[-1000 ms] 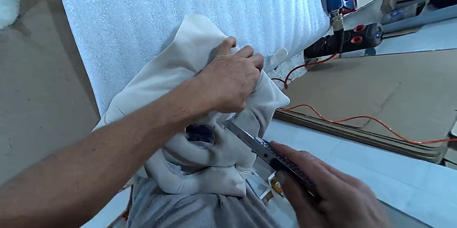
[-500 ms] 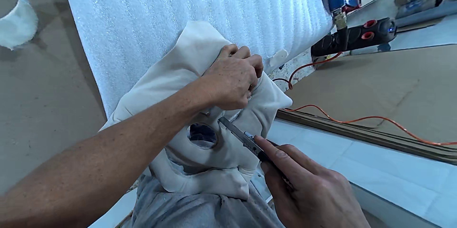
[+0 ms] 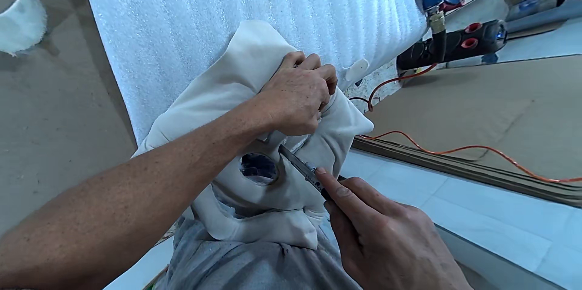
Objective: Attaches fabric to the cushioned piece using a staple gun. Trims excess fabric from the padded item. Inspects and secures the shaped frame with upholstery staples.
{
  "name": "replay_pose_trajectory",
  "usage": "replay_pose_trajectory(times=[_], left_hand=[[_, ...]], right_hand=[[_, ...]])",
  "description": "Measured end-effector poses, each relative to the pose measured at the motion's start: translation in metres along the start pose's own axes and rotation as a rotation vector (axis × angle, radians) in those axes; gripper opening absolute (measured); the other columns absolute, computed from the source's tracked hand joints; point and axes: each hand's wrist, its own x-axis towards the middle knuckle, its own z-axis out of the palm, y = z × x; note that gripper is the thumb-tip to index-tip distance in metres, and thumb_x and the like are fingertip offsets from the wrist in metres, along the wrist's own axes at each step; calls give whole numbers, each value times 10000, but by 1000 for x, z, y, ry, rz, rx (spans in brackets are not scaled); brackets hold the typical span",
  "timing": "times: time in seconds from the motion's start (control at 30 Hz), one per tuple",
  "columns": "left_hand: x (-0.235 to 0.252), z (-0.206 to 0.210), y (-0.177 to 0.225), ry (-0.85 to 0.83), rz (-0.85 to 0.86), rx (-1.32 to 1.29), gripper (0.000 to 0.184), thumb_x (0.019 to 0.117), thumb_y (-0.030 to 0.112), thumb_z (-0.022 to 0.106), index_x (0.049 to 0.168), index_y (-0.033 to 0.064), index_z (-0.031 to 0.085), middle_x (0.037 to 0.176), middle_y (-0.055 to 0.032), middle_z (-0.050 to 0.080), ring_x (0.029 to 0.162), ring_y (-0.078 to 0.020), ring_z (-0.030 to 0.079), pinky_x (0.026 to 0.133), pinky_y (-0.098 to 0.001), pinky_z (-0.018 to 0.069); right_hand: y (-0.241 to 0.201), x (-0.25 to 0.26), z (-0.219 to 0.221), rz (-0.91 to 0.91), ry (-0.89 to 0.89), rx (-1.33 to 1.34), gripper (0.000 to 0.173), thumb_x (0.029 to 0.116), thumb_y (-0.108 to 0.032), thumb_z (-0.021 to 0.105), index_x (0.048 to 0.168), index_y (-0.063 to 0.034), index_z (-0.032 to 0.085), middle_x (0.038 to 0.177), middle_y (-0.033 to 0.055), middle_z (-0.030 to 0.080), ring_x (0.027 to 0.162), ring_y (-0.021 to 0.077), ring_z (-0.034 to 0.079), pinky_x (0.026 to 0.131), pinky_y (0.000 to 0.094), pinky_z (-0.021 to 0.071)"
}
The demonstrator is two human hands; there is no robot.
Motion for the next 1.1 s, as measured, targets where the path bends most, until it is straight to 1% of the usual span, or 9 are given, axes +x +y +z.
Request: replay_pose_trajectory(times=[0.17, 0.27, 0.37, 0.47, 0.63, 0.73, 0.87, 0.97, 1.1], left_hand=[[-1, 1, 0, 3, -1, -10, 152, 896, 260, 638, 833, 194, 759, 1309, 43, 615, 1255, -223, 497, 1143, -538, 232], [0, 0, -1, 3, 1, -5, 151, 897, 268, 641, 839, 195, 760, 1302, 46, 613, 1259, -215, 494, 1148, -534, 227], [-1, 1, 0, 4, 5, -13, 148, 893, 265, 644, 825, 197, 756, 1294, 45, 614, 1256, -216, 492, 1148, -534, 224], [0, 0, -2, 8, 1, -15, 156, 895, 261, 633, 831, 189, 756, 1304, 48, 615, 1251, -215, 496, 1142, -529, 230], [0, 1, -1, 26, 6, -22, 153, 887, 256, 635, 820, 178, 749, 1306, 40, 621, 1248, -224, 507, 1145, -541, 242], [-1, 2, -1, 18, 5, -15, 149, 890, 256, 638, 817, 175, 739, 1302, 33, 615, 1241, -227, 505, 1134, -537, 245], [0, 0, -1, 20, -6, -10, 152, 893, 259, 631, 824, 180, 741, 1302, 37, 615, 1241, -222, 505, 1133, -536, 246], [-1, 2, 0, 19, -8, -20, 147, 892, 253, 640, 824, 178, 747, 1292, 33, 614, 1244, -225, 501, 1134, -541, 239], [0, 1, -2, 22, -12, -12, 146, 894, 263, 636, 840, 180, 744, 1296, 35, 613, 1240, -223, 503, 1137, -537, 240]], right_hand=[[1, 3, 2, -44, 6, -32, 405, 959, -155, 490, 1287, -100, 721, 785, 34, 620, 526, 147, 547, 401, 300, 397], [4, 5, -5, -46, -39, -15, 397, 978, -159, 494, 1303, -110, 715, 808, 43, 640, 537, 154, 561, 410, 311, 411], [6, 8, -2, -71, -24, -17, 403, 962, -166, 486, 1288, -118, 719, 792, 28, 628, 527, 145, 551, 402, 301, 401], [8, 8, -8, -59, -62, 0, 399, 978, -161, 492, 1308, -114, 712, 809, 44, 641, 527, 149, 556, 405, 311, 411], [8, 8, -7, -66, -61, -1, 399, 979, -158, 492, 1312, -116, 708, 810, 38, 640, 533, 141, 556, 407, 305, 411], [9, 9, -2, -85, -33, -7, 394, 968, -171, 483, 1274, -122, 726, 782, 23, 626, 509, 131, 536, 394, 294, 389], [13, 8, -8, -81, -66, 12, 391, 987, -172, 485, 1296, -116, 717, 810, 40, 649, 535, 144, 562, 412, 310, 417], [14, 11, -2, -108, -32, -11, 398, 959, -187, 483, 1264, -137, 733, 777, 6, 625, 512, 119, 538, 396, 291, 394], [20, 15, -9, -140, -62, -27, 394, 977, -197, 472, 1271, -150, 729, 798, 4, 645, 537, 121, 564, 406, 300, 411]])
